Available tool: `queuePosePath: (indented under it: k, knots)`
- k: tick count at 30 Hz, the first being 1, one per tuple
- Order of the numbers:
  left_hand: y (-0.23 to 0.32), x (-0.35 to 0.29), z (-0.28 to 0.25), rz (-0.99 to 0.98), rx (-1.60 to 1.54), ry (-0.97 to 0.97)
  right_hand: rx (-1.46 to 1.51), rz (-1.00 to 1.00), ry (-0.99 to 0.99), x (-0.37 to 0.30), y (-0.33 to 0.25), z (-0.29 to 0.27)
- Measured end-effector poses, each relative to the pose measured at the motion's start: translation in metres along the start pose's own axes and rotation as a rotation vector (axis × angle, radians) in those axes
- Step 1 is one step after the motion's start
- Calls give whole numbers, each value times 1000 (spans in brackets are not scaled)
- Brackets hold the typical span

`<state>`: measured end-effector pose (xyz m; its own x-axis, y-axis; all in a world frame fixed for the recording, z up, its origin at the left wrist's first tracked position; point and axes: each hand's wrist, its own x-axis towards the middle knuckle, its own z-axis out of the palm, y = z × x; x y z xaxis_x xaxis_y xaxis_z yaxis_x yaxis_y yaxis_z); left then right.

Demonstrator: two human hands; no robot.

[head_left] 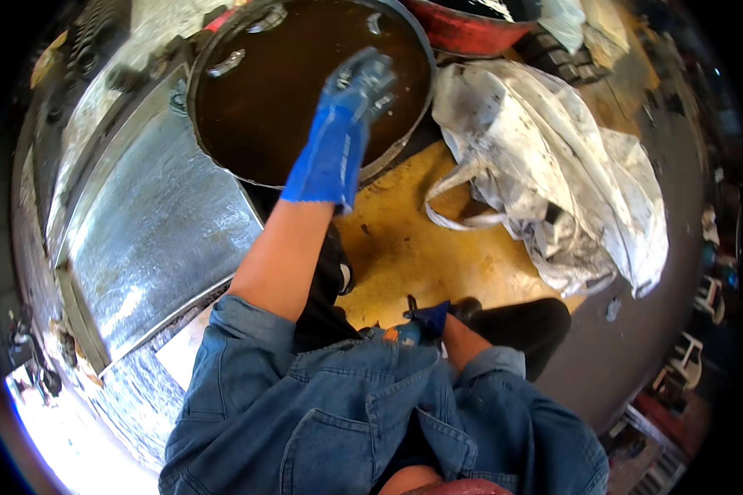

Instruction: The person retrieves metal parts from a white sack and places them into a large metal basin filled with dark liquid. They scrub the parts by hand and use a red plastic scoop to pour liquid over them, ensuring they are fully coated. The person handles the parts one by one, moving them between the sack and the basin.

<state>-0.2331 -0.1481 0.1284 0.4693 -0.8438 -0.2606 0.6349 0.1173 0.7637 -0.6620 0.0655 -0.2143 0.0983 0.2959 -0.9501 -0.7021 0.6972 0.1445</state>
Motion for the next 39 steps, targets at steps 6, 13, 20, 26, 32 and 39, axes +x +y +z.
queuePosePath:
  k: [6, 13, 20, 26, 32, 39]
  knots:
    - [29, 10, -33, 80, -55, 147, 5, -122, -14, 5, 3, 5]
    - [27, 5, -50, 81, 13, 32, -936, -633, 11, 100, 69, -32]
    - [31, 28, -65, 107, 159, 158, -661, 185, 237, 57, 21, 31]
    - [50, 42, -93, 147, 241, 209, -863, 48, 232, -3, -41, -18]
    - [64, 44, -71, 209, 133, 234, -1336, -134, 139, 8, -69, -68]
    - [94, 30, -88, 295, 77, 320, -1591, -871, 830, -132, -147, -30]
